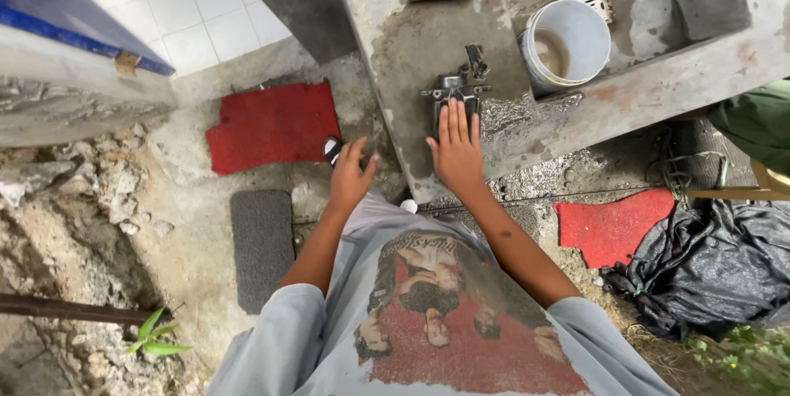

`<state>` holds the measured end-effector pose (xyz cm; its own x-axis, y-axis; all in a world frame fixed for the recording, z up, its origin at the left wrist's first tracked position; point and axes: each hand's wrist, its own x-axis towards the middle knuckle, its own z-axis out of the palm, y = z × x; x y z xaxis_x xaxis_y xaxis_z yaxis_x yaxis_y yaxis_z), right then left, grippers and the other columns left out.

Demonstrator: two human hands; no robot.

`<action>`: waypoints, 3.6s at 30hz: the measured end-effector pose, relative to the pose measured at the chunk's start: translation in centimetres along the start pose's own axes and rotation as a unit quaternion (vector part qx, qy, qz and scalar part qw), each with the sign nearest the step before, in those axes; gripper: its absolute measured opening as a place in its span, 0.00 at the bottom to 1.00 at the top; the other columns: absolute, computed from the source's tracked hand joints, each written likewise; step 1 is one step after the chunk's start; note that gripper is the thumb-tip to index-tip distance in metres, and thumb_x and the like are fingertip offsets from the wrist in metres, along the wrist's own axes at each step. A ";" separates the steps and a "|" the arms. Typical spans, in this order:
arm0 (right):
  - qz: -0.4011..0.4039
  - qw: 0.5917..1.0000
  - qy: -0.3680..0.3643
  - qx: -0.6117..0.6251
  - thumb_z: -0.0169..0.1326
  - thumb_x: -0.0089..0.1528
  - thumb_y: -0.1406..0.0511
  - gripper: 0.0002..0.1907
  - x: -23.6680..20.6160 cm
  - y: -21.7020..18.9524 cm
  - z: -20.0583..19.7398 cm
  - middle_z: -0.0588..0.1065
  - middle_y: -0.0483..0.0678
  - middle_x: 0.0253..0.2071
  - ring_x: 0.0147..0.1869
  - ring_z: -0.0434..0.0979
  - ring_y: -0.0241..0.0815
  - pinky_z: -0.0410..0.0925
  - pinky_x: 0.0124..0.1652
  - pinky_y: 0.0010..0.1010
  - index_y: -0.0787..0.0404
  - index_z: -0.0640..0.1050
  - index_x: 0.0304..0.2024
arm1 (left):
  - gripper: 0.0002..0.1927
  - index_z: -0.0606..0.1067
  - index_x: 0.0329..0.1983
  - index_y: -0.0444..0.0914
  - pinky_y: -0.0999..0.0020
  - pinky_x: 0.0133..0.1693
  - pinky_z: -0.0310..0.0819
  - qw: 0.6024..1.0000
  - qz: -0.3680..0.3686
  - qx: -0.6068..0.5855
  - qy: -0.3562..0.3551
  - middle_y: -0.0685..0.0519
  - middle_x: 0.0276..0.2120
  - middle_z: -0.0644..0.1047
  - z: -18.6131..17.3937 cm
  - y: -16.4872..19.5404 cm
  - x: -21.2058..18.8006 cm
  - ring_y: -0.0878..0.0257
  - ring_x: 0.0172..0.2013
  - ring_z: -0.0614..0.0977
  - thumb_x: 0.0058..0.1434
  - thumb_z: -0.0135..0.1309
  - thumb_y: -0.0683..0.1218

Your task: The person assembles a small metal camera-like device at a concrete sink. They attach a small black rectangular piece to the device, then fit a larger black rectangular cover over it, and finally secure a small black cap onto the top. The person repeatedly adjusts and repositions the parts during the process.

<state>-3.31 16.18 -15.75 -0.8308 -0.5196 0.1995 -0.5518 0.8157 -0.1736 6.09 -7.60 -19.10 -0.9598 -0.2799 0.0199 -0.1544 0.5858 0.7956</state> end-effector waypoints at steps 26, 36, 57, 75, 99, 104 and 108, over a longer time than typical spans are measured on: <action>0.317 0.551 0.057 0.770 0.50 0.69 0.66 0.09 -0.3 0.7 -3.3 0.80 0.48 0.43 0.43 0.80 0.36 0.74 0.46 0.30 0.63 0.76 0.48 | 0.17 0.76 0.56 0.38 0.75 0.39 0.74 0.900 -0.068 -0.364 -0.232 0.58 0.41 0.82 3.9 9.2 3.5 0.70 0.38 0.81 0.68 0.56 0.50; 0.336 0.640 0.051 0.689 0.58 0.65 0.67 0.09 -0.8 1.3 -3.6 0.79 0.44 0.38 0.40 0.78 0.34 0.72 0.43 0.28 0.65 0.80 0.45 | 0.15 0.80 0.51 0.34 0.74 0.39 0.75 0.801 -0.157 -0.481 -0.322 0.56 0.35 0.82 2.7 10.7 6.0 0.69 0.34 0.80 0.65 0.60 0.46; 0.255 0.952 0.148 0.079 0.51 0.71 0.67 0.08 8.0 3.9 0.8 0.75 0.52 0.50 0.50 0.72 0.56 0.67 0.50 0.46 0.62 0.80 0.47 | 0.18 0.78 0.61 0.35 0.60 0.48 0.74 0.976 -0.082 -0.174 -0.106 0.40 0.45 0.81 3.7 4.9 6.5 0.54 0.44 0.81 0.74 0.53 0.49; 0.272 0.947 0.165 0.050 0.50 0.69 0.66 0.08 7.2 4.3 0.0 0.75 0.53 0.45 0.48 0.72 0.59 0.67 0.47 0.45 0.62 0.79 0.41 | 0.28 0.59 0.74 0.31 0.54 0.66 0.66 0.978 0.165 -0.025 -0.124 0.39 0.68 0.70 9.6 8.5 6.9 0.46 0.67 0.70 0.74 0.48 0.46; 0.307 0.944 0.121 0.023 0.48 0.73 0.60 0.14 8.6 3.5 -0.3 0.78 0.46 0.45 0.44 0.76 0.52 0.71 0.41 0.40 0.58 0.83 0.45 | 0.23 0.66 0.67 0.27 0.55 0.62 0.70 0.977 0.167 -0.030 -0.130 0.37 0.57 0.77 8.8 8.3 8.9 0.42 0.60 0.76 0.72 0.50 0.42; 0.301 0.950 0.089 -0.006 0.46 0.74 0.59 0.15 8.8 3.1 -0.7 0.74 0.49 0.42 0.42 0.75 0.55 0.69 0.40 0.44 0.59 0.82 0.43 | 0.25 0.65 0.69 0.27 0.53 0.63 0.68 0.972 0.187 0.019 -0.141 0.37 0.60 0.75 7.8 7.8 7.6 0.44 0.63 0.74 0.71 0.51 0.43; 0.310 0.946 0.097 -0.003 0.45 0.74 0.60 0.16 8.9 3.1 -0.6 0.74 0.51 0.41 0.41 0.74 0.56 0.69 0.39 0.44 0.59 0.81 0.41 | 0.27 0.63 0.71 0.29 0.51 0.68 0.61 0.955 0.246 0.074 -0.149 0.39 0.69 0.66 7.4 7.4 7.3 0.46 0.72 0.64 0.73 0.48 0.45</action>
<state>-12.34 14.24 -13.93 -0.9654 0.1157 0.2336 0.0388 0.9499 -0.3102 -3.82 0.31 -17.57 -0.9457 0.2718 0.1784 0.3213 0.6982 0.6397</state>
